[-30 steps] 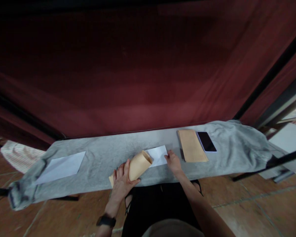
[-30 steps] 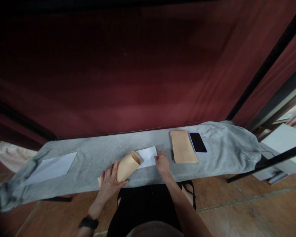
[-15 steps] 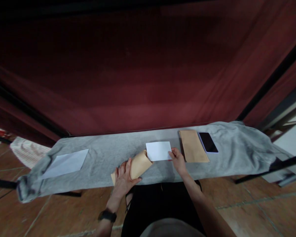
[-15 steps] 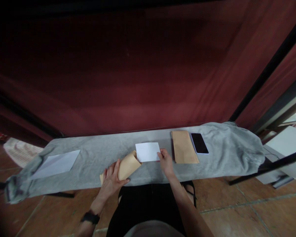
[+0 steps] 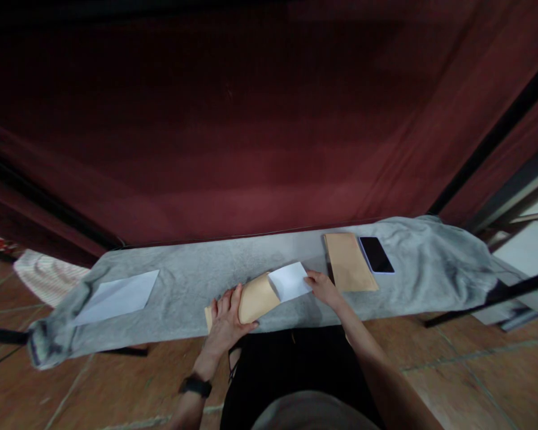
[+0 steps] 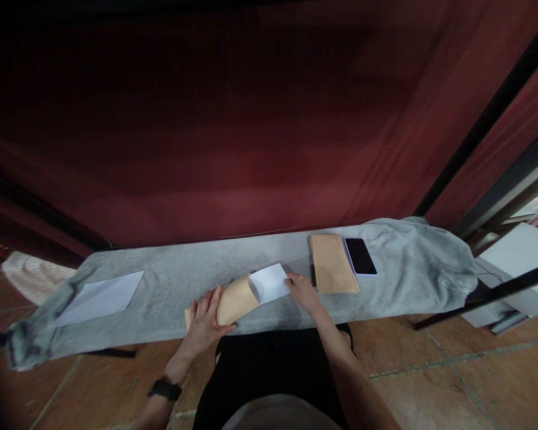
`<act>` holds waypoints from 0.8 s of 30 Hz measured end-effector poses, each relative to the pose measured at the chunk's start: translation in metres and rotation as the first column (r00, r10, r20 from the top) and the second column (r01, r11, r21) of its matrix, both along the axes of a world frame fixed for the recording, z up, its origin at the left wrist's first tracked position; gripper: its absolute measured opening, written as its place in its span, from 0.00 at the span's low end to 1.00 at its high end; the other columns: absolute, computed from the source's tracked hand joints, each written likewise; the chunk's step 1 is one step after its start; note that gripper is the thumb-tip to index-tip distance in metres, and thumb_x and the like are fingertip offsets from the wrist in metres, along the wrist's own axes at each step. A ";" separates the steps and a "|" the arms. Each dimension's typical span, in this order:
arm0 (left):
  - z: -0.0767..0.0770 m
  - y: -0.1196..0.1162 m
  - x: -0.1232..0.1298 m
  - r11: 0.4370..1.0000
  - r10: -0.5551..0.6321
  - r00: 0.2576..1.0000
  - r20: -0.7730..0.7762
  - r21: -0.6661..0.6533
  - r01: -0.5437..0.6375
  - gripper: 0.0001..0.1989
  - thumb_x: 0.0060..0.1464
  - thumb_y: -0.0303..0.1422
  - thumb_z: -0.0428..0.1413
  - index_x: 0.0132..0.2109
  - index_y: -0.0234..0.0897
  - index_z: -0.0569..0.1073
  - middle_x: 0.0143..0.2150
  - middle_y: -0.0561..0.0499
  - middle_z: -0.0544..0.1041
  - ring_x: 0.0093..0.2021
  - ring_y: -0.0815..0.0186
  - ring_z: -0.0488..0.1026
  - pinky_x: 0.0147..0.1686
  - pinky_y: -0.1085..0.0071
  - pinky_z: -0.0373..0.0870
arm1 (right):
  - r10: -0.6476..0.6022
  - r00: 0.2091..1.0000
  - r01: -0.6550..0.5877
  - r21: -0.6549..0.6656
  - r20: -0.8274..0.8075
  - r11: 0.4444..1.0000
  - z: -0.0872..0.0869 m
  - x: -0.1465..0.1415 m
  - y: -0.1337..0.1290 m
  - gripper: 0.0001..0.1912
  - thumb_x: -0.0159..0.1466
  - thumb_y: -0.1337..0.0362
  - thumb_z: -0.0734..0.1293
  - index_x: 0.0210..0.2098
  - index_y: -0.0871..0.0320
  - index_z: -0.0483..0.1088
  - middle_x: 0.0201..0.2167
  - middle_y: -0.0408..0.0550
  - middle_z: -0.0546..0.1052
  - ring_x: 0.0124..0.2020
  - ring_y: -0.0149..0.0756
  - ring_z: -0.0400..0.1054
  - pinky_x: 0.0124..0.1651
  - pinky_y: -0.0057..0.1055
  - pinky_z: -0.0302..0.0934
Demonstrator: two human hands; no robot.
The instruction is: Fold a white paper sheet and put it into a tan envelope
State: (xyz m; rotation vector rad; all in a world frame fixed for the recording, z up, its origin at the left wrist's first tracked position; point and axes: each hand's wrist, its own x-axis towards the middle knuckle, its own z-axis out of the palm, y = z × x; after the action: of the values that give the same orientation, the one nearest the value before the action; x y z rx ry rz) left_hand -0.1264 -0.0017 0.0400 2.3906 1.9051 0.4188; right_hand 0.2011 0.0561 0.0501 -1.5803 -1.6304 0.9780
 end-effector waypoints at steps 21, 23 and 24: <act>0.004 0.019 0.036 0.984 -0.180 0.983 0.020 0.001 0.180 0.60 0.43 0.43 0.66 0.73 0.45 0.37 0.66 0.39 0.59 0.66 0.45 0.56 0.66 0.41 0.39 | -0.057 0.969 0.035 -0.095 -0.241 0.995 -0.034 -0.060 -0.008 0.09 0.55 0.68 0.62 0.27 0.55 0.75 0.26 0.42 0.78 0.29 0.37 0.71 0.33 0.29 0.62; 0.003 0.020 0.036 0.981 -0.193 0.981 0.009 0.017 0.192 0.59 0.43 0.42 0.66 0.73 0.44 0.38 0.65 0.38 0.59 0.66 0.44 0.56 0.66 0.41 0.39 | -0.104 0.956 0.084 -0.084 -0.273 0.993 -0.038 -0.063 -0.008 0.07 0.54 0.68 0.63 0.27 0.56 0.73 0.26 0.41 0.77 0.29 0.35 0.70 0.34 0.29 0.62; 0.002 0.020 0.036 0.980 -0.196 0.981 0.005 0.025 0.196 0.59 0.43 0.42 0.66 0.73 0.43 0.38 0.65 0.37 0.59 0.66 0.44 0.56 0.66 0.41 0.39 | -0.127 0.949 0.109 -0.078 -0.290 0.991 -0.039 -0.064 -0.008 0.05 0.54 0.68 0.63 0.27 0.56 0.72 0.25 0.41 0.77 0.28 0.35 0.69 0.34 0.29 0.62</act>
State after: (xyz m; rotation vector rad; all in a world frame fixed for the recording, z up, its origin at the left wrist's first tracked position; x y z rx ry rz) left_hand -0.0907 0.0186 0.0420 2.5566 1.6486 0.4386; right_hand 0.1368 0.0486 0.0108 -1.4714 -1.2986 1.1475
